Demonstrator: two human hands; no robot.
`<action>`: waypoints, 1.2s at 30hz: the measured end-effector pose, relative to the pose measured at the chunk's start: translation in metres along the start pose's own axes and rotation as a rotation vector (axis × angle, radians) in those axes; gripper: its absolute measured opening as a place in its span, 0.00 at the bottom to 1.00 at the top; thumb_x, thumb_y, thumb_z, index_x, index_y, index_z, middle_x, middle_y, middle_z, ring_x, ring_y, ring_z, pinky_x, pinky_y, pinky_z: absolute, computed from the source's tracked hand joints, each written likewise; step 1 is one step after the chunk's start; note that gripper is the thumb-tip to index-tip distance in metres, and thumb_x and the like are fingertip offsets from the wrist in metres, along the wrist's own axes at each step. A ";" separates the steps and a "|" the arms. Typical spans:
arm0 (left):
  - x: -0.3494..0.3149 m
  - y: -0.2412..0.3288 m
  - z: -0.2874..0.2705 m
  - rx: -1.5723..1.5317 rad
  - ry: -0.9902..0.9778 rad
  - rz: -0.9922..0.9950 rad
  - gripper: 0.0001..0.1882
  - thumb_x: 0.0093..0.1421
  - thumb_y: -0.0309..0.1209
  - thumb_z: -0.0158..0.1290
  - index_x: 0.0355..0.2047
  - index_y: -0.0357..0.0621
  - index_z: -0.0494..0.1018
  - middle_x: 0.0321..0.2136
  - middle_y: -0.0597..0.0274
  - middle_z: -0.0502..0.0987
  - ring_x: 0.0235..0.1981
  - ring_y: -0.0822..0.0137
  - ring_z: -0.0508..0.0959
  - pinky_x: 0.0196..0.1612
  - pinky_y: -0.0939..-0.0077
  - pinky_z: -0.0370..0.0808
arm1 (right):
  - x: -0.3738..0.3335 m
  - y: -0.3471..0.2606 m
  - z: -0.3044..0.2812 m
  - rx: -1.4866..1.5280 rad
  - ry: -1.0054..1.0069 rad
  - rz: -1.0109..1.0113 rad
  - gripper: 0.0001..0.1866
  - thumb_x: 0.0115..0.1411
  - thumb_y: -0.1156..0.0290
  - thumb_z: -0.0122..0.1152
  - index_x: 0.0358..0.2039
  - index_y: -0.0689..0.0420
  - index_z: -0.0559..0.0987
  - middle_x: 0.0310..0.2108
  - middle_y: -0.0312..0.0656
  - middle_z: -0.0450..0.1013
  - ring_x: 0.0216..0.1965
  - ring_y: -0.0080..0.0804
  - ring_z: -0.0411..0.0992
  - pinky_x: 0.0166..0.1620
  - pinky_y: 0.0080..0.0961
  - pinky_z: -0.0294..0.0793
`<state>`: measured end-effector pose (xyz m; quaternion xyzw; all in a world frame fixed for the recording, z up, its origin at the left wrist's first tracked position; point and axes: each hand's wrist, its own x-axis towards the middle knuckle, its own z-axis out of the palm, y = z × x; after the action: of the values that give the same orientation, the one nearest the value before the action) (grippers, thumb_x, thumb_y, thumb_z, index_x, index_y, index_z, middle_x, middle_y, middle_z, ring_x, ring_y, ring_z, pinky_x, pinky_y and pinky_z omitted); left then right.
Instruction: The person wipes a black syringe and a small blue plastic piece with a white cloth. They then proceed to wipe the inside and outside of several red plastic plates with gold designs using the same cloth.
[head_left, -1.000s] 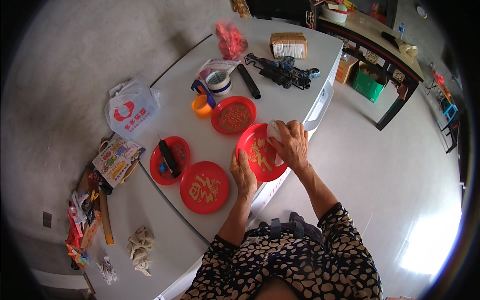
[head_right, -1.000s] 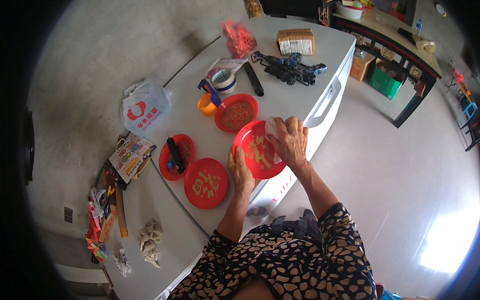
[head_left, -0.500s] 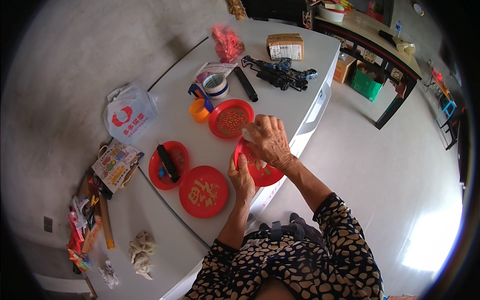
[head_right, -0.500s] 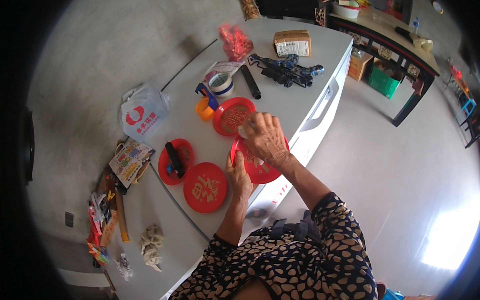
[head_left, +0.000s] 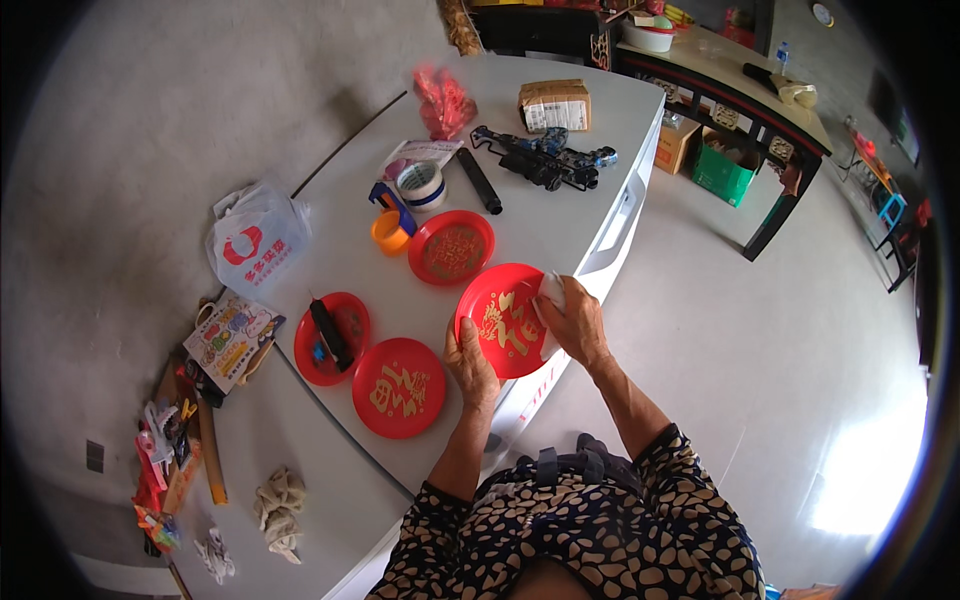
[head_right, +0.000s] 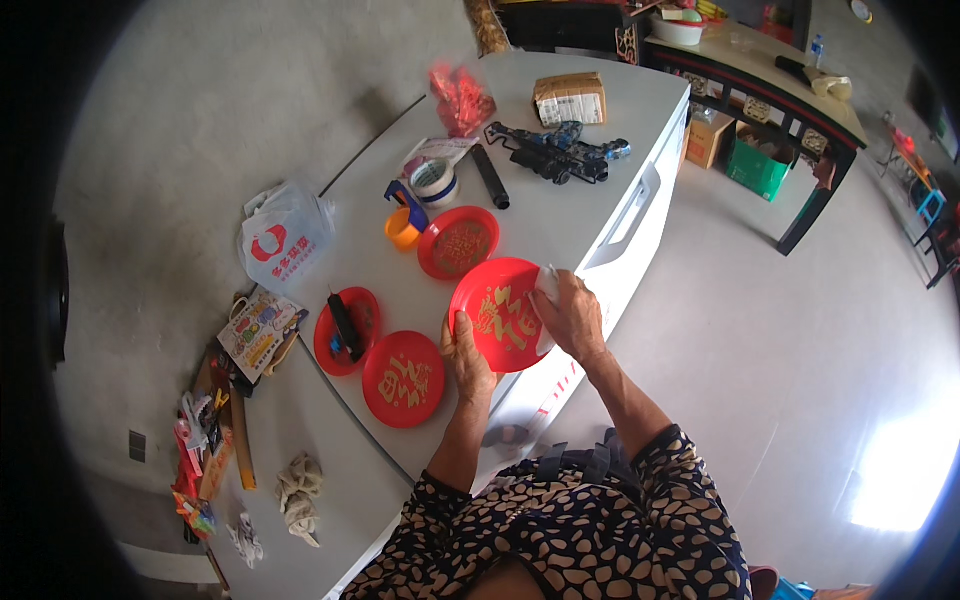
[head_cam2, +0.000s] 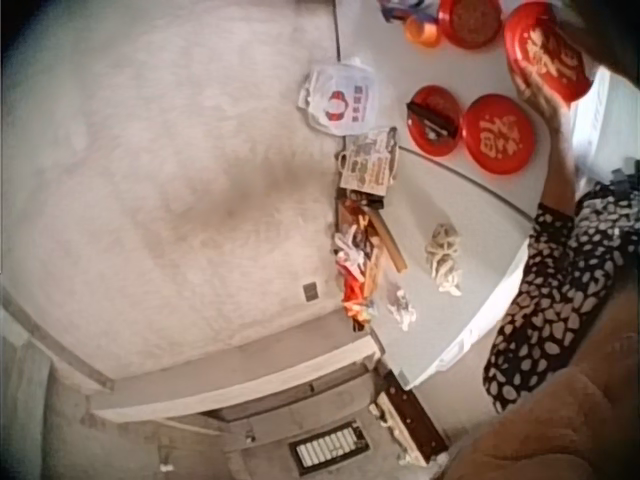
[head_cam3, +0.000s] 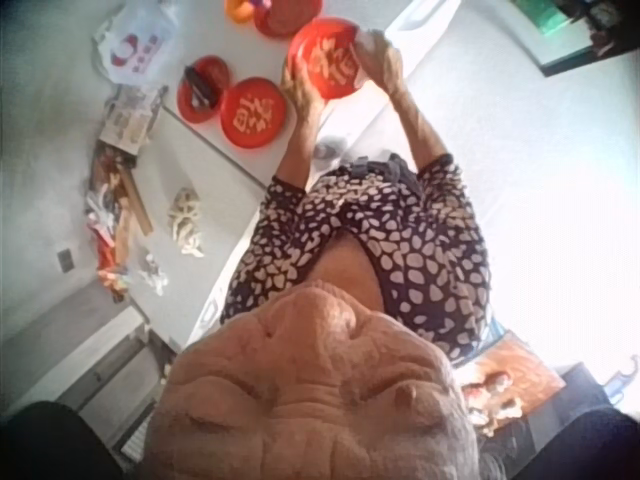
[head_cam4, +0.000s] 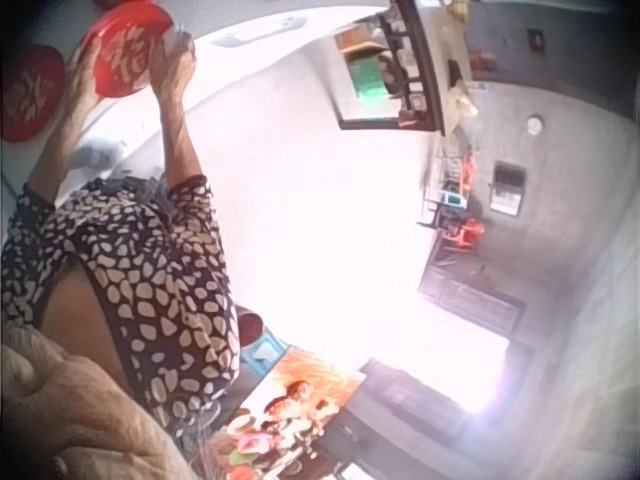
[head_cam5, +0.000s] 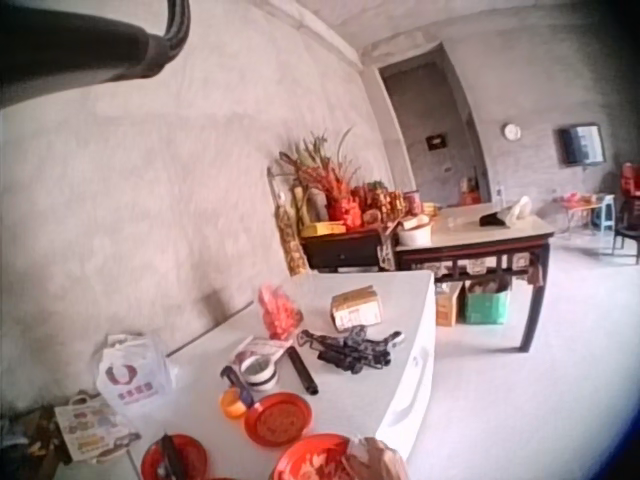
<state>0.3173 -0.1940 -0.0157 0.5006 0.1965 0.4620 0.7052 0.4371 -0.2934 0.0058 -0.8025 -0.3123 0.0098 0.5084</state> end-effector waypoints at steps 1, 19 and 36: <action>0.000 0.001 0.000 0.003 0.006 -0.012 0.21 0.65 0.44 0.46 0.46 0.36 0.69 0.38 0.58 0.76 0.38 0.72 0.75 0.41 0.77 0.75 | -0.004 0.001 -0.002 0.042 0.006 0.013 0.21 0.54 0.66 0.60 0.43 0.69 0.71 0.31 0.56 0.76 0.30 0.47 0.78 0.31 0.35 0.79; 0.004 0.099 0.011 0.635 -0.385 -0.028 0.13 0.63 0.34 0.50 0.35 0.33 0.73 0.25 0.63 0.76 0.27 0.75 0.72 0.32 0.76 0.72 | 0.049 -0.078 -0.044 -0.241 -0.156 -1.040 0.26 0.42 0.66 0.70 0.43 0.58 0.73 0.37 0.44 0.73 0.34 0.39 0.76 0.34 0.32 0.77; -0.022 0.051 0.012 0.137 0.023 -0.120 0.14 0.64 0.34 0.50 0.41 0.34 0.74 0.33 0.63 0.77 0.32 0.76 0.74 0.37 0.78 0.73 | -0.028 -0.007 -0.011 0.250 0.004 -0.081 0.25 0.57 0.63 0.61 0.49 0.65 0.66 0.37 0.59 0.74 0.35 0.51 0.77 0.36 0.38 0.78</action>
<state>0.2916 -0.2155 0.0301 0.5295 0.2654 0.4101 0.6935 0.4149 -0.3142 0.0085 -0.7198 -0.3397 0.0268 0.6048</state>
